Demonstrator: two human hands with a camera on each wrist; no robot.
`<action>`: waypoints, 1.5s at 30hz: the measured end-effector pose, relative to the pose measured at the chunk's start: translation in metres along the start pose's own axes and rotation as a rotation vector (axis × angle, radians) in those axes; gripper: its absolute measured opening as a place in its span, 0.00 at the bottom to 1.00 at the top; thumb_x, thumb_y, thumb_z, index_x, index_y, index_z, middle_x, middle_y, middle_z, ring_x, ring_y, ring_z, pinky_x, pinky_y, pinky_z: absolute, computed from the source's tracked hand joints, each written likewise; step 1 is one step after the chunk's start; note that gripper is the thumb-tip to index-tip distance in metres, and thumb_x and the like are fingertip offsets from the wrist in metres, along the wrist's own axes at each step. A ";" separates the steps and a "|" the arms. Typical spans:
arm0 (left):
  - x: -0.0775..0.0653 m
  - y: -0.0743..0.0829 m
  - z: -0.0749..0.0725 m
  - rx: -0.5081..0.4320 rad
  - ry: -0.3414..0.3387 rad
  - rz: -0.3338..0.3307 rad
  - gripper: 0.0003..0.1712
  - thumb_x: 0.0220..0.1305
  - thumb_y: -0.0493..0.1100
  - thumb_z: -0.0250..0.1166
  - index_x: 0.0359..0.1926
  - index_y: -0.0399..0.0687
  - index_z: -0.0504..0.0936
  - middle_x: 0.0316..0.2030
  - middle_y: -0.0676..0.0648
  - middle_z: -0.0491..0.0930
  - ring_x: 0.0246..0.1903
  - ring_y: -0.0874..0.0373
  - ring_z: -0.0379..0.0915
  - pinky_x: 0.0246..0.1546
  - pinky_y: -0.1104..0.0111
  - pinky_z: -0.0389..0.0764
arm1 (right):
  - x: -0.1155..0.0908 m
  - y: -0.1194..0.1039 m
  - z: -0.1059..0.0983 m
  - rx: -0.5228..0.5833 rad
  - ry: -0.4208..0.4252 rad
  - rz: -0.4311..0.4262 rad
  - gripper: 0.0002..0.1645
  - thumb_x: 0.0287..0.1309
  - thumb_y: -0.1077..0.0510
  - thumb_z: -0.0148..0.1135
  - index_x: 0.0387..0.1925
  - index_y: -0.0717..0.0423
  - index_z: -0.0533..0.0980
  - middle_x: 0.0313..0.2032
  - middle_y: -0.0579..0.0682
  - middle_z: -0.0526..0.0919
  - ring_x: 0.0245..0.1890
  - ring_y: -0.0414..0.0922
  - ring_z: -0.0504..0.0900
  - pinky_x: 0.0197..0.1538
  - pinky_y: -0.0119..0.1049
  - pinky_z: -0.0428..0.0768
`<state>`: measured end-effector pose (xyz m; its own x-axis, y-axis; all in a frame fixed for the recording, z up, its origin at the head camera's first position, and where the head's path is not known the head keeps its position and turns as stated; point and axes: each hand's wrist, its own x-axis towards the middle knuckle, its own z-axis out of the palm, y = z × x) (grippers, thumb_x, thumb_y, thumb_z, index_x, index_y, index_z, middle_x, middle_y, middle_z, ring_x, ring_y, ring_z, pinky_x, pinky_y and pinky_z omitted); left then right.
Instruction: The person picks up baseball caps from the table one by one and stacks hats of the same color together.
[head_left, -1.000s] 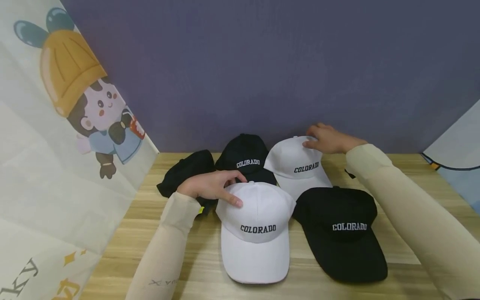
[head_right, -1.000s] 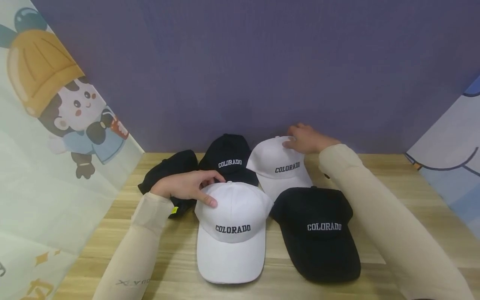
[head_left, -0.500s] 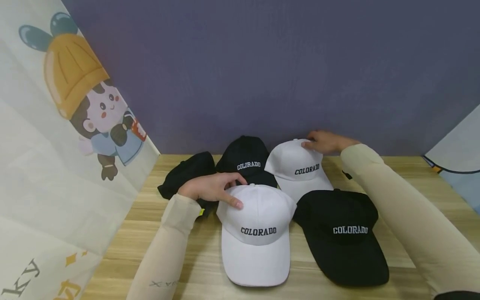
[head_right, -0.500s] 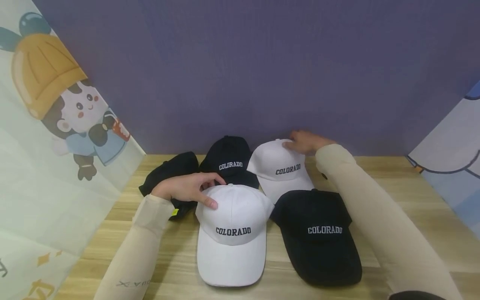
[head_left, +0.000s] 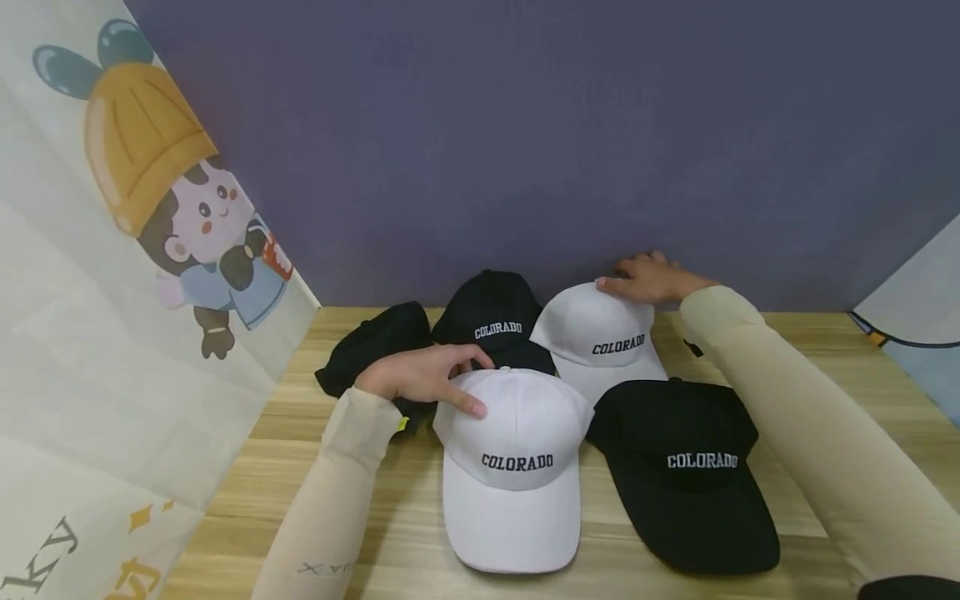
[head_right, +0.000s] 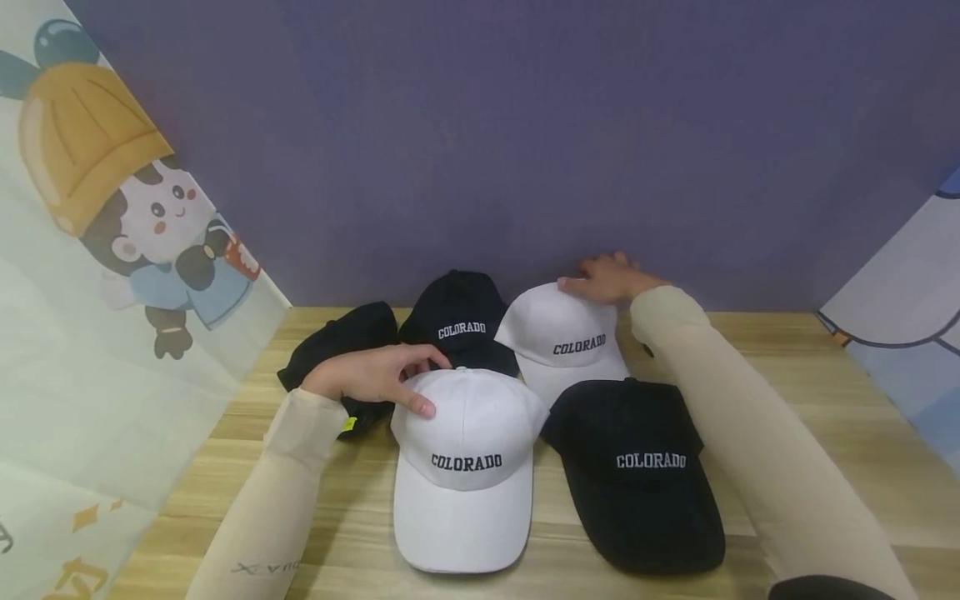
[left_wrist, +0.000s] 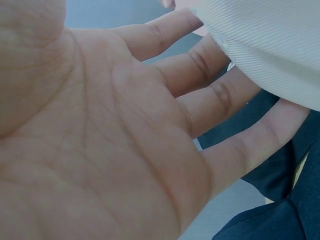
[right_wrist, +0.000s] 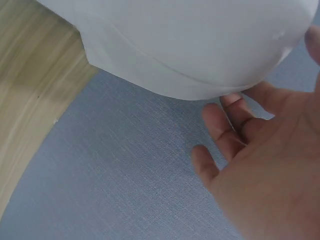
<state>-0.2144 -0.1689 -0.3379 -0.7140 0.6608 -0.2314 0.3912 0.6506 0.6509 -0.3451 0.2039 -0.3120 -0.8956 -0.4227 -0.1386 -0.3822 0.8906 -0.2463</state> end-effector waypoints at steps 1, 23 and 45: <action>0.000 0.000 0.000 -0.001 0.000 0.000 0.41 0.38 0.68 0.69 0.55 0.63 0.68 0.38 0.49 0.74 0.38 0.55 0.70 0.38 0.67 0.71 | 0.000 0.000 -0.001 -0.015 0.000 0.007 0.48 0.59 0.27 0.37 0.61 0.63 0.61 0.58 0.67 0.61 0.55 0.64 0.55 0.53 0.63 0.51; -0.001 0.002 -0.003 0.002 0.015 -0.008 0.41 0.38 0.68 0.69 0.55 0.63 0.67 0.39 0.49 0.73 0.40 0.54 0.70 0.40 0.67 0.70 | -0.010 0.004 -0.012 0.246 0.039 -0.003 0.34 0.56 0.28 0.45 0.38 0.55 0.69 0.35 0.54 0.71 0.32 0.49 0.70 0.31 0.43 0.69; 0.000 0.002 -0.002 0.009 -0.001 -0.012 0.41 0.38 0.68 0.68 0.55 0.63 0.67 0.39 0.49 0.73 0.40 0.54 0.70 0.39 0.68 0.70 | -0.035 -0.007 -0.019 0.331 0.127 -0.078 0.30 0.57 0.30 0.47 0.39 0.53 0.68 0.34 0.55 0.70 0.30 0.50 0.68 0.31 0.44 0.68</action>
<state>-0.2150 -0.1686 -0.3355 -0.7181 0.6531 -0.2402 0.3876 0.6620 0.6415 -0.3160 0.2158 -0.2868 -0.8957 -0.4446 0.0082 -0.3749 0.7451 -0.5516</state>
